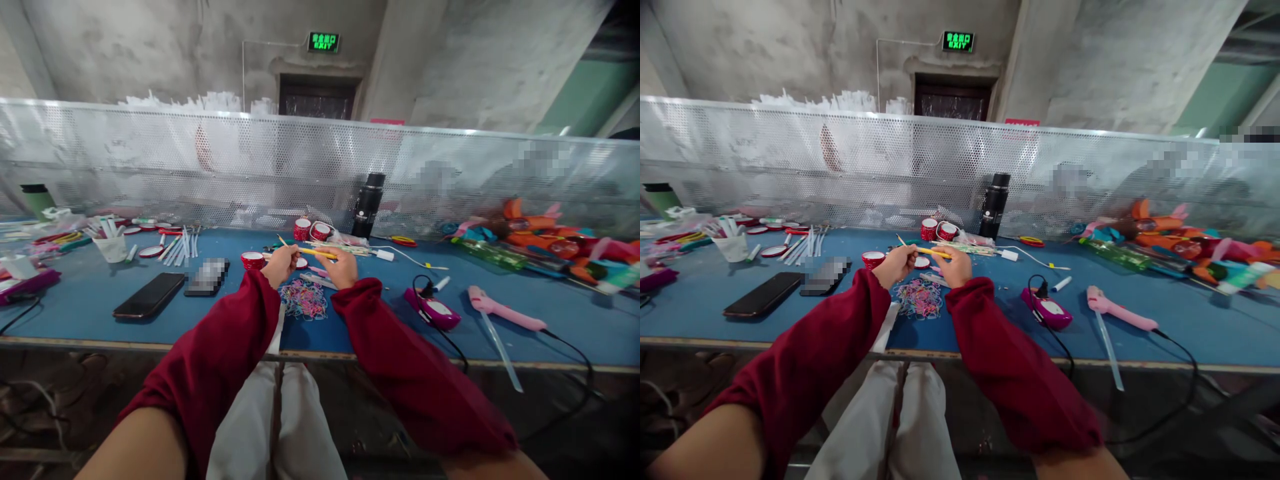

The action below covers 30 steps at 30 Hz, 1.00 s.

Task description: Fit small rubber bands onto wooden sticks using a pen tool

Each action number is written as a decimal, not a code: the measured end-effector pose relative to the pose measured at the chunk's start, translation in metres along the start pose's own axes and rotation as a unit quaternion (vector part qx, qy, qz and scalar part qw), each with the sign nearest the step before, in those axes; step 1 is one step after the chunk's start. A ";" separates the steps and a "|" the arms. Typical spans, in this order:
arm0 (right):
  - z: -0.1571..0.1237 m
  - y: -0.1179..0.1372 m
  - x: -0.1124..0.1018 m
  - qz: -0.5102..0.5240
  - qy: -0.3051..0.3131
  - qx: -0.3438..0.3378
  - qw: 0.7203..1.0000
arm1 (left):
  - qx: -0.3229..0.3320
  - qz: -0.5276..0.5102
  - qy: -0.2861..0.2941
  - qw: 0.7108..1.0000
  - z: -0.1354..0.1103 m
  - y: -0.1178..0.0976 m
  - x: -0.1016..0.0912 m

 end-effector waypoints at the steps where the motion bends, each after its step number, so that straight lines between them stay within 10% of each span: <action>1: 0.000 -0.001 0.000 -0.002 0.000 0.005 1.000 | 0.004 0.000 0.000 1.000 0.001 0.000 -0.001; 14: 0.006 -0.012 -0.001 -0.012 0.002 0.025 1.000 | 0.034 0.030 -0.013 0.999 -0.001 -0.001 0.004; 21: 0.007 -0.032 -0.025 -0.187 0.031 0.205 0.960 | 0.026 0.106 -0.029 0.994 -0.012 -0.007 0.007; 30: 0.002 -0.057 -0.020 -0.206 0.112 0.246 0.940 | 0.042 0.185 -0.006 0.982 -0.025 -0.012 0.014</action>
Point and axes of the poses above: each hand's wrist, its own z-axis towards the middle knuckle, its own x-axis out of the palm, y = z × x, the point moved 2 cm from there along z, towards the middle knuckle, and after that the axes turned 15 degrees about y, right-handed, at the moved point
